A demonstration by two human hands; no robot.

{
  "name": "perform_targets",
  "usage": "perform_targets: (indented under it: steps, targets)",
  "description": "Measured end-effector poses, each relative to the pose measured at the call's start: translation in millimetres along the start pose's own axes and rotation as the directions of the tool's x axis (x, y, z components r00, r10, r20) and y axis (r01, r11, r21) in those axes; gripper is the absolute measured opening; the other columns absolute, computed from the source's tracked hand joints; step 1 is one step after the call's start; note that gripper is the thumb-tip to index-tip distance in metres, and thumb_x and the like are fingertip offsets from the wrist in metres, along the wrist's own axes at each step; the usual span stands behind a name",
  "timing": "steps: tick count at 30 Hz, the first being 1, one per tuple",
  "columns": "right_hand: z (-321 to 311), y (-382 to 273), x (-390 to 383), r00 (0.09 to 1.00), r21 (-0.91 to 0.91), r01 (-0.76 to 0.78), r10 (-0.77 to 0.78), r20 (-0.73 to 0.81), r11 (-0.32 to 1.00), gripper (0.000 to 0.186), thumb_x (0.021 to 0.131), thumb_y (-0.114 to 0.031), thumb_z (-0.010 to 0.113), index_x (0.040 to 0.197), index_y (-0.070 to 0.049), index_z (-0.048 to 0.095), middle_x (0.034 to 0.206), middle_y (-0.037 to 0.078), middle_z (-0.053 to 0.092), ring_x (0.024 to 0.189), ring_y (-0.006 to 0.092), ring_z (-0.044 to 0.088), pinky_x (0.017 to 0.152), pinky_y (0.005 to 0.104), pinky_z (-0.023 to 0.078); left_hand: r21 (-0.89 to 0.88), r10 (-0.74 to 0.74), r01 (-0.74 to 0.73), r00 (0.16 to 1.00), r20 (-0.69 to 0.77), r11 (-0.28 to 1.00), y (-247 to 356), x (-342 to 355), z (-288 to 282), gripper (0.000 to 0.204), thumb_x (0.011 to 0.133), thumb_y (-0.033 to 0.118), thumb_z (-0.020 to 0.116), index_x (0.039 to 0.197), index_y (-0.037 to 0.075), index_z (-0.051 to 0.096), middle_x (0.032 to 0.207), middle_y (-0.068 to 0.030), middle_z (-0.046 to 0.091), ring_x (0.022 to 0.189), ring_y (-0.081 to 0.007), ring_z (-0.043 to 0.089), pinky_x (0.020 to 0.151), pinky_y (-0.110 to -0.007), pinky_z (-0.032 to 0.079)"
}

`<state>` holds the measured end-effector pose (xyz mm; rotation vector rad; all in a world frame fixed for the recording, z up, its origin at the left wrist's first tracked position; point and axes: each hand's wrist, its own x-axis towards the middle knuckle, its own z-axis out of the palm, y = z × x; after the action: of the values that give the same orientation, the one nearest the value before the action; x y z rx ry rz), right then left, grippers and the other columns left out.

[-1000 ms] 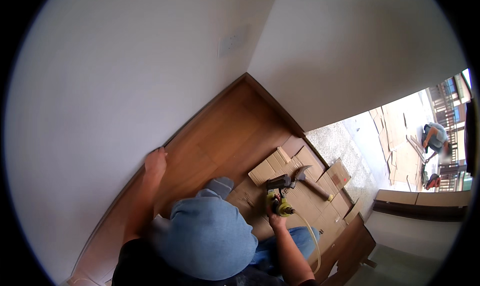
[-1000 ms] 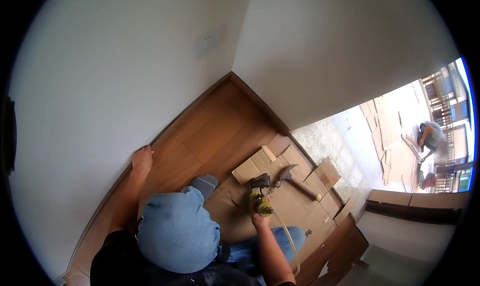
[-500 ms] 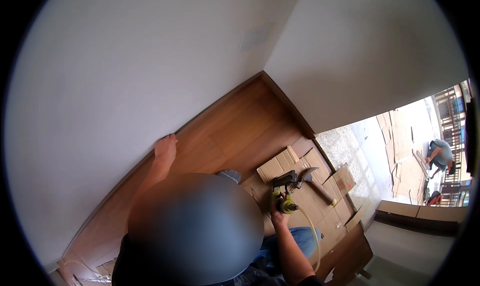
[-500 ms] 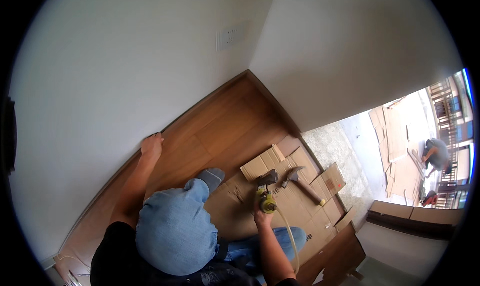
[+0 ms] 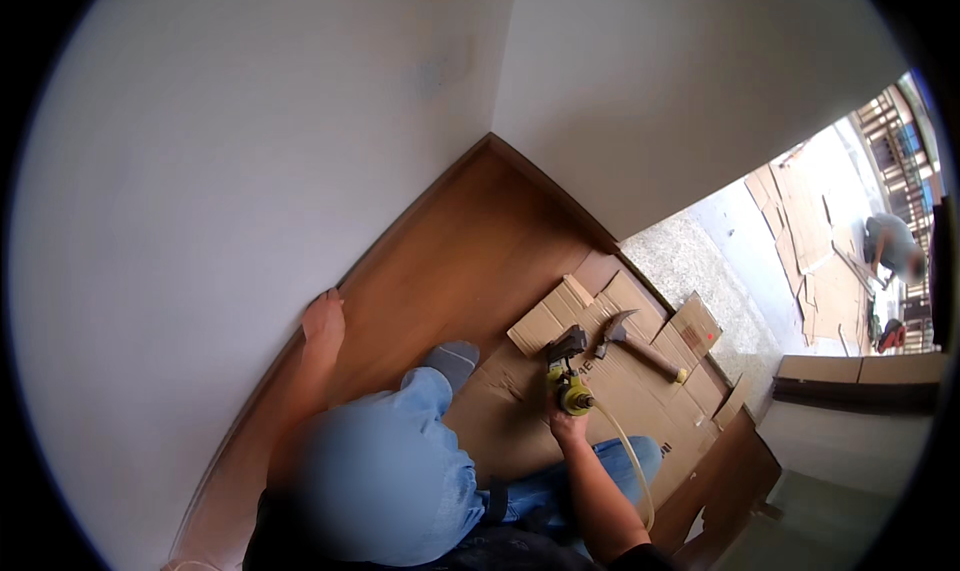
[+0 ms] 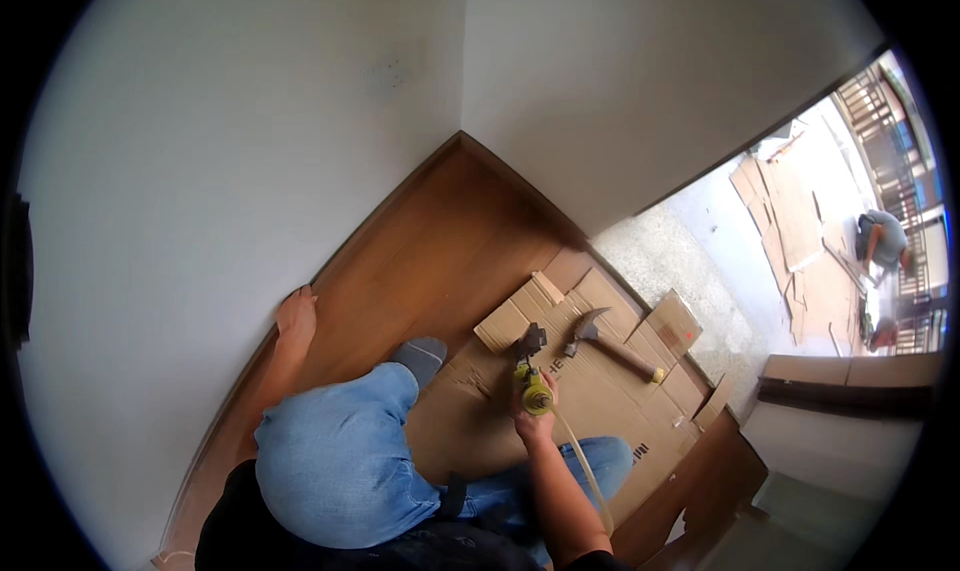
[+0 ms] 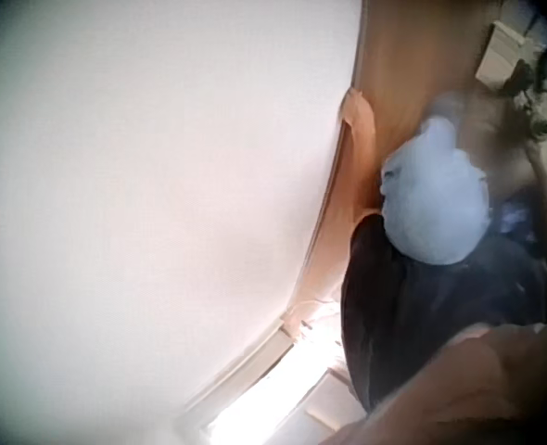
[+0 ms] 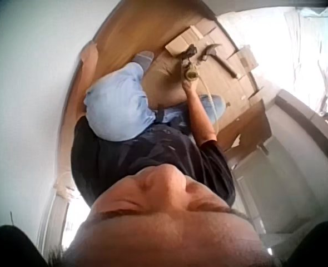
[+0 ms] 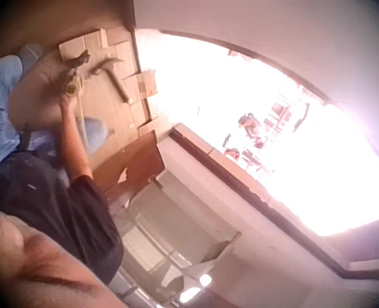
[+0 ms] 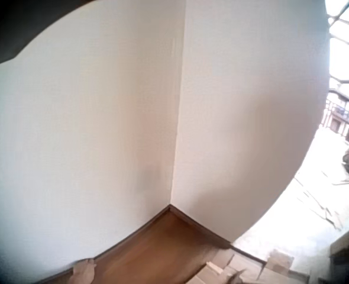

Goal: The person installs a piece of baseboard molding along the bottom of a wall by positioning it by hand and then securing it using a hammer and a pneumatic nail gun.

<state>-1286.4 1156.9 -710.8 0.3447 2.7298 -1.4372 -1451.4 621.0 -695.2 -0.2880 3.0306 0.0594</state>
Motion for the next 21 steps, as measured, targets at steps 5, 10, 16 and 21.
perform_targets:
  steps: [5, 10, 16, 21]
  targets:
    - [-16, -29, -5, 0.993, 0.026, -0.114, 0.114, 0.018, 0.993, 0.054, 0.093, -0.012, 0.072, 0.143, -0.005, 0.056, 0.134, 0.018, 0.061, 0.125, 0.0357, 0.059, 0.110, 0.0454, 0.044, -0.012, 0.034, -0.035, 0.996, -0.078, 0.999, 19, -41, -36, 0.047, 0.098, 0.016, 0.069, 0.142, 0.006, 0.059, 0.135, -0.0158, 0.064, 0.123, -0.0361, 0.063, 0.100, -0.050, 0.052]
    - [-12, -1, -6, 0.988, 0.006, 0.149, -0.149, -0.030, 0.989, 0.054, 0.095, -0.010, 0.072, 0.145, -0.006, 0.054, 0.136, 0.017, 0.059, 0.126, 0.0334, 0.057, 0.112, 0.0453, 0.042, -0.033, -0.094, 0.093, 0.995, -0.044, 0.995, -20, -96, -40, 0.052, 0.099, 0.015, 0.062, 0.148, 0.003, 0.053, 0.142, -0.0147, 0.060, 0.131, -0.0330, 0.058, 0.109, -0.047, 0.049]
    - [-9, 8, -10, 1.000, 0.077, 0.025, -0.024, -0.015, 0.997, 0.054, 0.097, -0.014, 0.076, 0.146, -0.003, 0.054, 0.141, 0.015, 0.054, 0.131, 0.0313, 0.052, 0.116, 0.0434, 0.040, 0.129, -0.095, 0.120, 0.978, -0.184, 0.984, -62, -125, 16, 0.057, 0.096, 0.016, 0.068, 0.149, 0.003, 0.053, 0.150, -0.0162, 0.054, 0.134, -0.0361, 0.055, 0.111, -0.048, 0.047]
    - [-23, -1, -5, 1.000, 0.070, -0.029, 0.029, -0.003, 0.997, 0.058, 0.099, -0.022, 0.077, 0.148, -0.003, 0.053, 0.135, 0.015, 0.059, 0.123, 0.0310, 0.057, 0.110, 0.0440, 0.043, 0.096, -0.133, 0.146, 0.982, -0.132, 0.985, -36, -95, -4, 0.040, 0.100, 0.017, 0.060, 0.138, 0.006, 0.062, 0.130, -0.0121, 0.062, 0.125, -0.0323, 0.059, 0.105, -0.048, 0.049]
